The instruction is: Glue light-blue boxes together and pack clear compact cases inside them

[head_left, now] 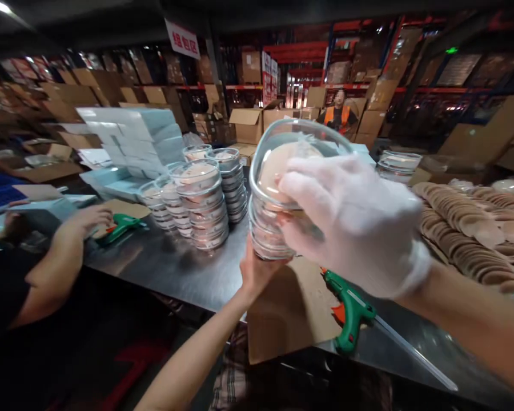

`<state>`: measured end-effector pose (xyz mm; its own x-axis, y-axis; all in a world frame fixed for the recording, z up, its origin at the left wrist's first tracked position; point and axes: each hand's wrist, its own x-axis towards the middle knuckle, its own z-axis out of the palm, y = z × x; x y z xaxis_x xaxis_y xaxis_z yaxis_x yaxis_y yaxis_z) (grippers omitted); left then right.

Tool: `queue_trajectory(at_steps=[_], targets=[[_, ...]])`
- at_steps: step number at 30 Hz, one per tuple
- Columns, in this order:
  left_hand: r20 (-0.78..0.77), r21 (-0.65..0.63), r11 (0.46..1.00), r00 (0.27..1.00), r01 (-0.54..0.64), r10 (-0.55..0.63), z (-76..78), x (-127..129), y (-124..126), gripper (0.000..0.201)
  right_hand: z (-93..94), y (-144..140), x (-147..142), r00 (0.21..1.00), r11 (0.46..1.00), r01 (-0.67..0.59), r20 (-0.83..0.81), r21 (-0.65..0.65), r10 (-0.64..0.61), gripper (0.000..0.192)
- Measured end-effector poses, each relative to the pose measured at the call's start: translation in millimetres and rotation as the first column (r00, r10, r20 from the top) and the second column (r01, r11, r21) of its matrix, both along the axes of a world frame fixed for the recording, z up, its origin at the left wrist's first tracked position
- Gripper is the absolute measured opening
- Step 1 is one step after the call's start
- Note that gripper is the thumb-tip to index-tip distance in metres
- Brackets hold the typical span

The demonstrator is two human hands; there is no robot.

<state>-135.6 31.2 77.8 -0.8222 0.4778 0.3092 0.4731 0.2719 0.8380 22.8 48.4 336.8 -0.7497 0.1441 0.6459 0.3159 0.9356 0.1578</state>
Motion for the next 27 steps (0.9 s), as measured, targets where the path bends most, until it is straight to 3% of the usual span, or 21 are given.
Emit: queue_trajectory(at_steps=[3,9,13,16,18,19,21,23,25,27], targets=[[0.042,0.002,0.996,0.995,-0.088,0.088,-6.1,-52.0,8.4,0.122,-26.7,25.5,-69.5,0.998,0.998,-0.066,0.025,0.021,0.065,0.036],[0.148,-0.035,0.985,0.974,-0.168,0.172,-40.1,-128.3,51.6,0.115,-88.4,121.0,-200.7,0.990,0.951,-0.139,-0.015,-0.276,0.140,0.032],[0.217,-0.052,0.978,0.954,-0.201,0.207,-55.4,-155.2,82.0,0.115,-116.8,160.0,-254.3,0.975,0.932,-0.217,-0.028,-0.290,0.219,0.046],[0.233,-0.041,0.969,0.941,-0.242,0.245,-66.1,-159.8,90.0,0.122,-158.7,168.7,-268.3,0.952,0.888,-0.295,-0.192,-0.353,0.240,0.075],[0.200,-0.012,0.967,0.947,-0.256,0.253,-76.8,-160.2,83.1,0.124,-201.5,172.7,-266.0,0.926,0.790,-0.339,-0.331,-0.511,0.183,0.105],[0.142,0.038,0.961,0.954,-0.273,0.265,-82.8,-162.0,75.8,0.121,-225.0,175.2,-263.1,0.927,0.699,-0.343,-0.348,-0.627,0.142,0.117],[-0.016,0.188,0.925,0.940,-0.331,0.340,-93.5,-173.4,55.8,0.109,-269.2,180.1,-257.8,0.946,0.436,-0.317,-0.311,-0.842,0.088,0.139],[-0.120,0.326,0.844,0.867,-0.426,0.484,-97.9,-197.4,34.9,0.101,-301.0,183.1,-257.4,0.957,0.261,-0.289,-0.272,-0.921,0.098,0.149],[-0.146,0.343,0.827,0.844,-0.446,0.516,-94.1,-228.8,20.5,0.112,-316.1,183.2,-262.5,0.950,0.188,-0.301,-0.278,-0.935,0.140,0.148],[-0.181,0.317,0.864,0.870,-0.390,0.459,-85.7,-256.2,13.5,0.122,-318.1,179.5,-268.9,0.937,0.149,-0.335,-0.312,-0.930,0.160,0.138]])
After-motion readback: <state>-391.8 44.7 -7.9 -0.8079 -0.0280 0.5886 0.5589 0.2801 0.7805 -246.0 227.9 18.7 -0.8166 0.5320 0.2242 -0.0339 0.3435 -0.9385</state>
